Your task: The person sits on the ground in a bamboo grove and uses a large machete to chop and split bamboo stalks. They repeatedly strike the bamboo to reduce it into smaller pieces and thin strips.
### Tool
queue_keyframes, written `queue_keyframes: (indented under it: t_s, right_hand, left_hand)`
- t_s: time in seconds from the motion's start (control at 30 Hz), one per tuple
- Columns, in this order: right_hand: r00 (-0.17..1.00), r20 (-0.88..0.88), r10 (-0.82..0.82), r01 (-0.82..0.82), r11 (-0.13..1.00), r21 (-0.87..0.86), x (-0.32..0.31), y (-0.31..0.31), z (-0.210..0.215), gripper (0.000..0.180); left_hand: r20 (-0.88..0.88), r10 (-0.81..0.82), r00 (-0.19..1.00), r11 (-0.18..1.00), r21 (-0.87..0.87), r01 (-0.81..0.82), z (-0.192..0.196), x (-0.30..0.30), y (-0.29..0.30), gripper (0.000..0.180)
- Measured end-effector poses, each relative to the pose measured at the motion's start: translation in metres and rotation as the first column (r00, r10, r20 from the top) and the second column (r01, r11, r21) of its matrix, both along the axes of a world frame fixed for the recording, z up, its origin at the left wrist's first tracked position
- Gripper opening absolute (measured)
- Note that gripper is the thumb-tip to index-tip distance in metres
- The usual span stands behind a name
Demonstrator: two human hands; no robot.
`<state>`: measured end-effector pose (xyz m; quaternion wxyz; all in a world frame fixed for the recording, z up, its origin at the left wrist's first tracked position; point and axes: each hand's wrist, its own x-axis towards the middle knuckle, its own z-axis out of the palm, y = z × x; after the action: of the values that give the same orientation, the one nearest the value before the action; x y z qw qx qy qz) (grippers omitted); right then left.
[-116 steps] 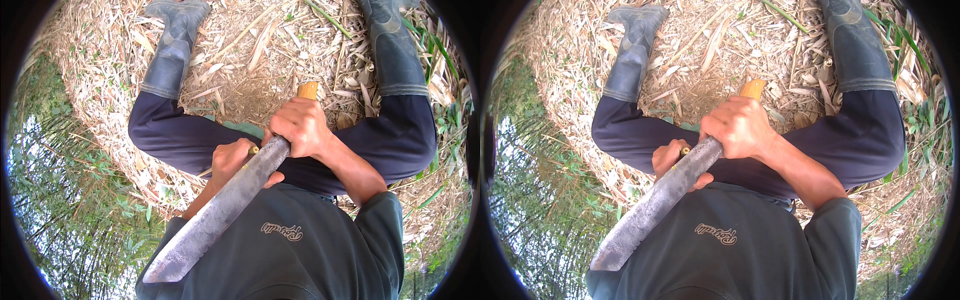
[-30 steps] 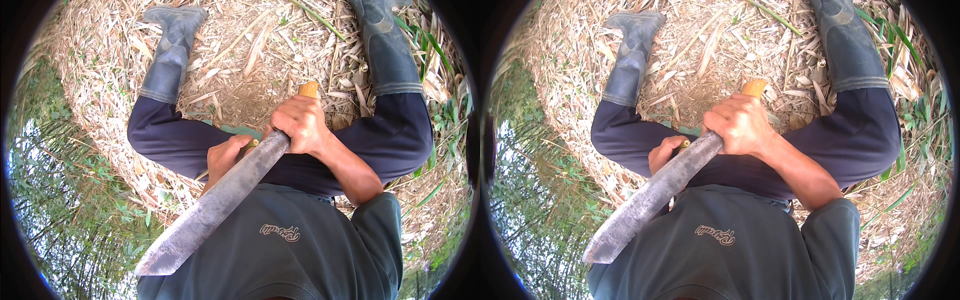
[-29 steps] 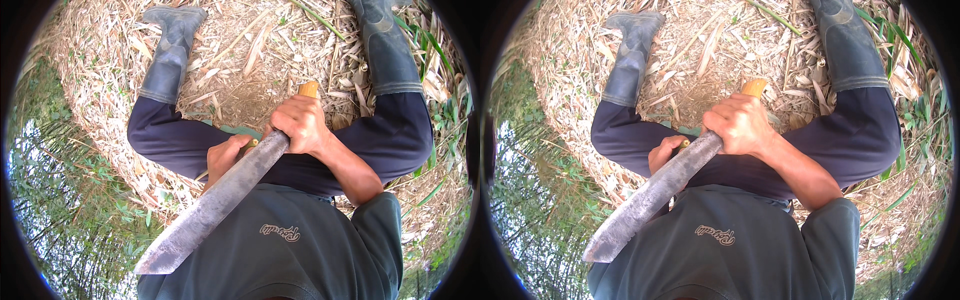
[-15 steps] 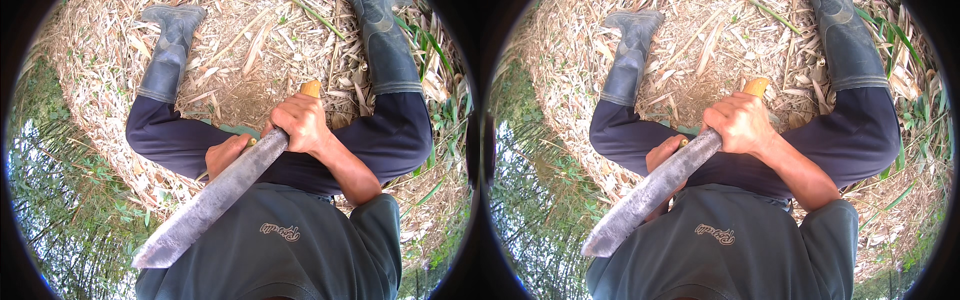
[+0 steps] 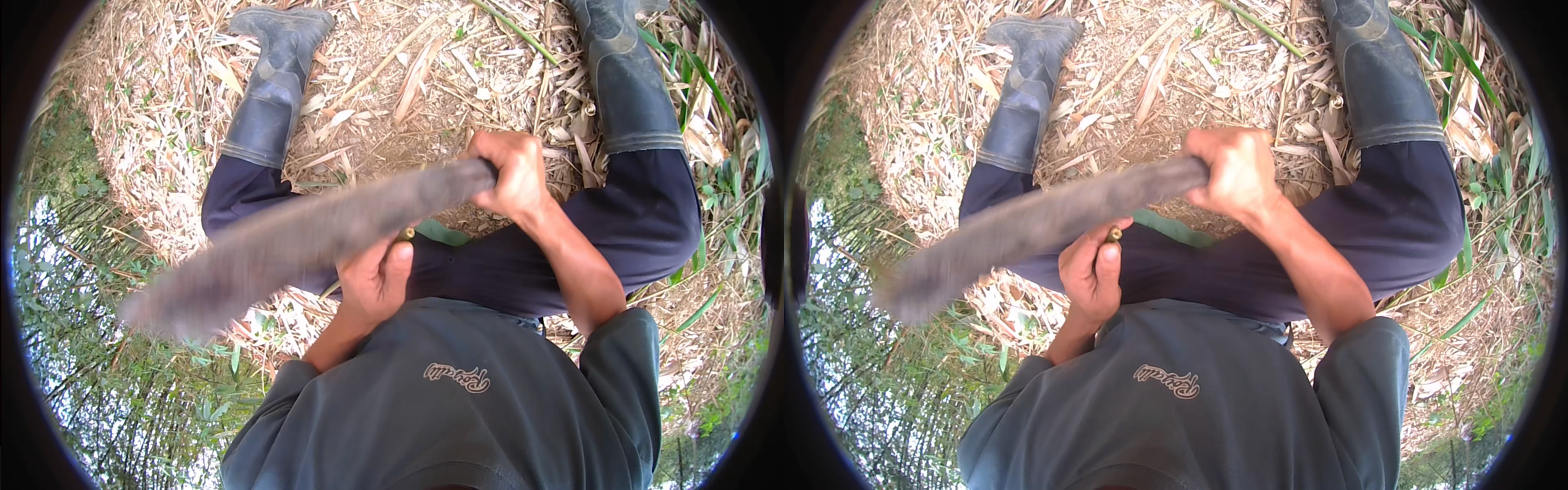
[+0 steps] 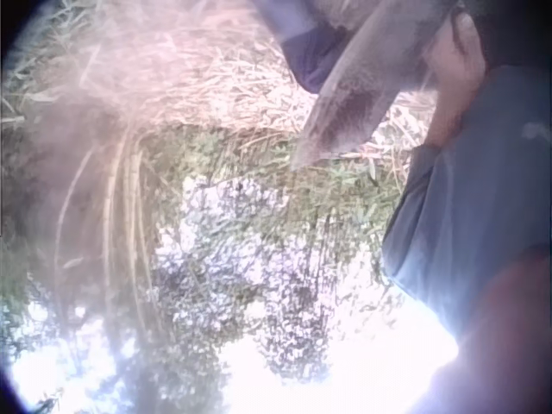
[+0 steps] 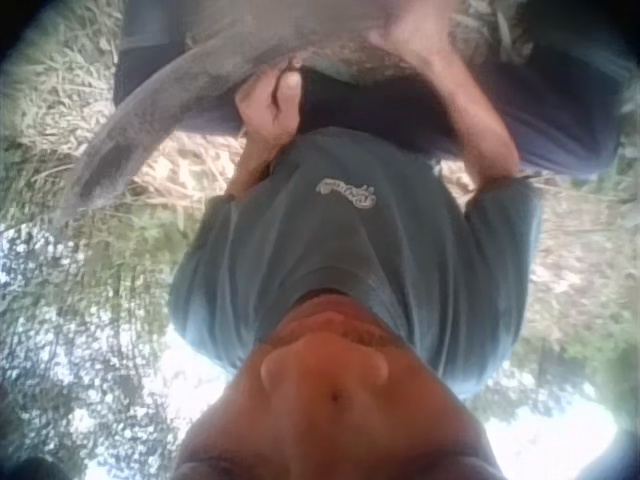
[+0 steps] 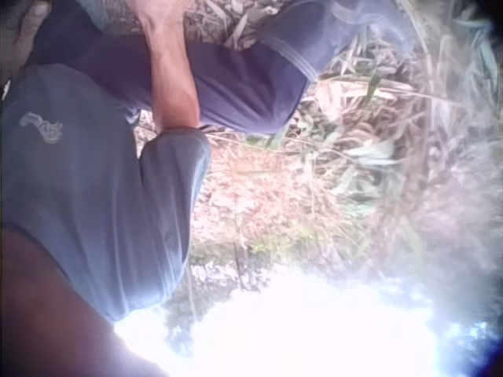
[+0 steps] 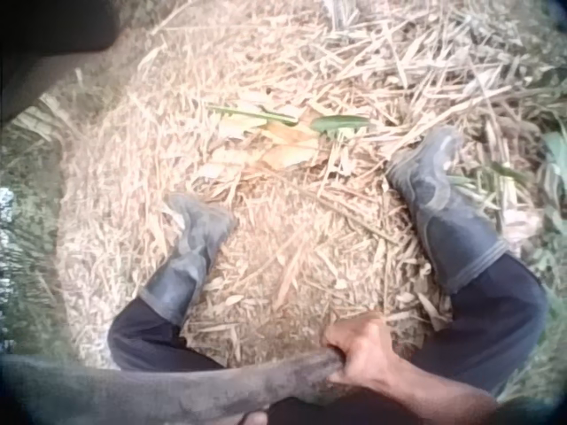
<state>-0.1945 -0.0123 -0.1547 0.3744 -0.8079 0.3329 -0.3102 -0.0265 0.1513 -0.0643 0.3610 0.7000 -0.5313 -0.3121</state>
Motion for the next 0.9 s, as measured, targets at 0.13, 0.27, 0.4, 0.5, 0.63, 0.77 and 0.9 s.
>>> queue_keyframes:
  t_s: [0.13,0.27,0.4,0.5,0.63,0.77,0.9]
  right_hand:
    - [0.966,0.167,0.199,-0.184,0.978,-0.102,0.014,0.017,0.023,0.017]
    - [0.965,0.107,0.240,-0.216,0.956,-0.198,0.018,0.019,0.022,0.023]
    - [0.959,0.111,0.263,-0.247,0.959,-0.135,0.012,0.022,0.021,0.025]
    - [0.964,0.111,0.240,-0.221,0.962,-0.157,0.013,0.020,0.021,0.025]
    - [0.967,0.101,0.235,-0.216,0.962,-0.166,0.014,0.020,0.020,0.025]
    - [0.966,0.106,0.235,-0.219,0.965,-0.143,0.013,0.020,0.021,0.024]
    - [0.967,0.107,0.229,-0.219,0.971,-0.102,0.013,0.020,0.025,0.022]
  left_hand:
    - [0.295,-0.238,0.925,0.967,-0.017,0.254,-0.002,0.007,-0.004,0.023]
    - [-0.074,-0.059,0.995,0.998,-0.034,0.057,-0.007,0.001,-0.007,0.017]
    - [-0.067,-0.016,0.998,0.998,-0.065,0.012,-0.010,-0.004,-0.008,0.024]
    - [-0.095,-0.025,0.995,0.999,-0.045,0.021,-0.010,-0.004,-0.010,0.019]
    - [-0.090,-0.034,0.995,0.999,-0.016,0.033,-0.009,-0.003,-0.010,0.019]
    - [-0.027,-0.063,0.998,0.997,-0.037,0.062,-0.008,-0.003,-0.009,0.021]
    - [0.058,-0.041,0.997,0.988,-0.146,0.049,-0.013,-0.004,-0.012,0.025]
